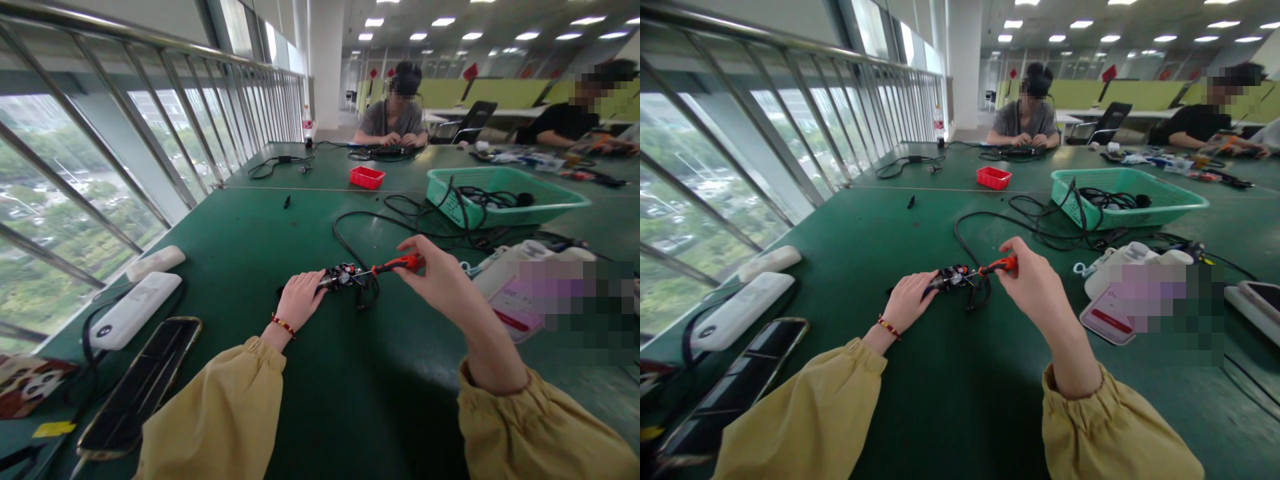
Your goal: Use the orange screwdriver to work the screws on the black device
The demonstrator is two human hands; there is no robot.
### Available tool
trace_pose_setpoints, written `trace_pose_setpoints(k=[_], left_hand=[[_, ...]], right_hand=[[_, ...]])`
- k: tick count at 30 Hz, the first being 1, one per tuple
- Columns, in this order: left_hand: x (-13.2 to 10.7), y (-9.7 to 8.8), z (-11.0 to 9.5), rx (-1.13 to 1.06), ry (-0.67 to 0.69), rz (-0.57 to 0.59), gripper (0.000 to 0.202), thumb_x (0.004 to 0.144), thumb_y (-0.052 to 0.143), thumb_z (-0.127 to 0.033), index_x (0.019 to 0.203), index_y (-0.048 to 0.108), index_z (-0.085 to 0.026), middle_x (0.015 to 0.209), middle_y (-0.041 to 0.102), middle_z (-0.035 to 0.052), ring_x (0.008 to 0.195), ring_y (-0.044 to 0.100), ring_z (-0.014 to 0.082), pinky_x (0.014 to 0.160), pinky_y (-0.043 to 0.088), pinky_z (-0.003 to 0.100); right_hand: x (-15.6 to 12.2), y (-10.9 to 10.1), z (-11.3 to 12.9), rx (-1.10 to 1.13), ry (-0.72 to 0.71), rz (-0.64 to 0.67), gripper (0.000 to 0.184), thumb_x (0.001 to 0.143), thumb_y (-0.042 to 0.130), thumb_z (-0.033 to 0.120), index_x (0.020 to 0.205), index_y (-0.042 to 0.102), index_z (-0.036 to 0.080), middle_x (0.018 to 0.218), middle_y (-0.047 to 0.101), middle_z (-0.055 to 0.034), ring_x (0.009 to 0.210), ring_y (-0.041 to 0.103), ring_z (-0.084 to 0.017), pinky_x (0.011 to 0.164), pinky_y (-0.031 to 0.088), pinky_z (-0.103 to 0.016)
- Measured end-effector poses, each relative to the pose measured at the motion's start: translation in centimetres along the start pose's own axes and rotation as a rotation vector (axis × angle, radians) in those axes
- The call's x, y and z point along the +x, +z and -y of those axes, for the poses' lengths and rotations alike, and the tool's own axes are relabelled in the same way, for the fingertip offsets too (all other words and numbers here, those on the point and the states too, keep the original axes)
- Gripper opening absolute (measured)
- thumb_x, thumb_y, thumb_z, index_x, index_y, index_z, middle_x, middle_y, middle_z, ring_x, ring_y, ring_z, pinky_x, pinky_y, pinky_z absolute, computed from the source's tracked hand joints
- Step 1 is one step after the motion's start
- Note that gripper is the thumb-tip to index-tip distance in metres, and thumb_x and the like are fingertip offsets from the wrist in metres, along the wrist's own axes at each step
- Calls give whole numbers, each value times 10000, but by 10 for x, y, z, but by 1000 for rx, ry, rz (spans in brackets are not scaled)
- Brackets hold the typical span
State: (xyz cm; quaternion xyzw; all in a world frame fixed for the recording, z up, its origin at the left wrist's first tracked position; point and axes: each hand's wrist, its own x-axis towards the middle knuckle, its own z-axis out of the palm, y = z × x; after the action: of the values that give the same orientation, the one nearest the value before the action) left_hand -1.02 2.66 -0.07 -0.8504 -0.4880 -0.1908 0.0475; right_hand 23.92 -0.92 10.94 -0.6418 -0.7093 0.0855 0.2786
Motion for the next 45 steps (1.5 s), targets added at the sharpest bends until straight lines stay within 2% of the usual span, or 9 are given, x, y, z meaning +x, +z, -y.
trace_pose_setpoints(k=[4,7,13,20,27,34,39,42,45], left_hand=[[8,0,3,0,13,26,344,886,438,-289,1193,476,-138,1095,607,85,973,556,204,843,423,348],[17,1,3,-10,23,39,340,886,440,-285,1191,477,-142,1081,609,83,966,555,198,847,422,345],[30,10,-6,-5,-45,-37,331,870,461,-253,1189,498,-172,1117,587,81,1026,517,215,923,378,386],[30,18,-8,-34,-117,-98,349,873,448,-266,1214,489,-211,1061,587,70,995,516,216,911,377,399],[29,14,-5,-96,-126,-82,339,863,459,-265,1187,498,-176,1077,603,59,989,527,207,898,379,374],[29,12,-5,-111,-124,-91,346,832,485,-241,1174,505,-190,1076,610,55,991,540,208,884,399,388],[29,11,-5,-130,-126,-88,374,805,513,-242,1175,505,-191,1081,613,56,996,546,210,888,406,391],[29,11,-5,-136,-124,-98,371,799,520,-251,1167,512,-199,1084,613,54,1001,545,211,890,404,394],[29,11,-4,-146,-118,-96,377,797,523,-255,1170,512,-205,1084,615,51,999,545,210,885,401,393]], right_hand=[[11,-1,-9,43,92,63,180,725,593,362,805,532,212,645,638,-6,556,595,-151,506,408,-236],[20,-3,-13,92,210,128,285,764,519,472,672,499,202,512,593,2,435,559,-135,458,396,-235],[29,-1,-20,45,98,16,166,664,607,233,825,578,210,742,658,-17,660,616,-156,548,423,-233],[29,5,-9,141,312,74,316,793,449,487,744,573,201,403,534,25,366,508,-125,428,364,-226],[29,2,-17,81,134,-8,208,680,590,236,887,567,218,795,678,-27,689,625,-168,552,419,-240],[24,-5,-5,168,258,244,263,795,468,454,724,530,208,460,583,16,436,568,-141,466,409,-239],[27,-3,-16,107,73,56,182,657,623,249,828,563,227,700,667,2,634,624,-159,520,420,-232],[28,-5,-15,137,138,110,161,693,611,356,722,563,205,600,652,-4,547,613,-153,467,404,-228],[27,-8,-7,127,268,219,352,743,530,519,600,534,197,433,589,2,383,548,-127,401,372,-224]])
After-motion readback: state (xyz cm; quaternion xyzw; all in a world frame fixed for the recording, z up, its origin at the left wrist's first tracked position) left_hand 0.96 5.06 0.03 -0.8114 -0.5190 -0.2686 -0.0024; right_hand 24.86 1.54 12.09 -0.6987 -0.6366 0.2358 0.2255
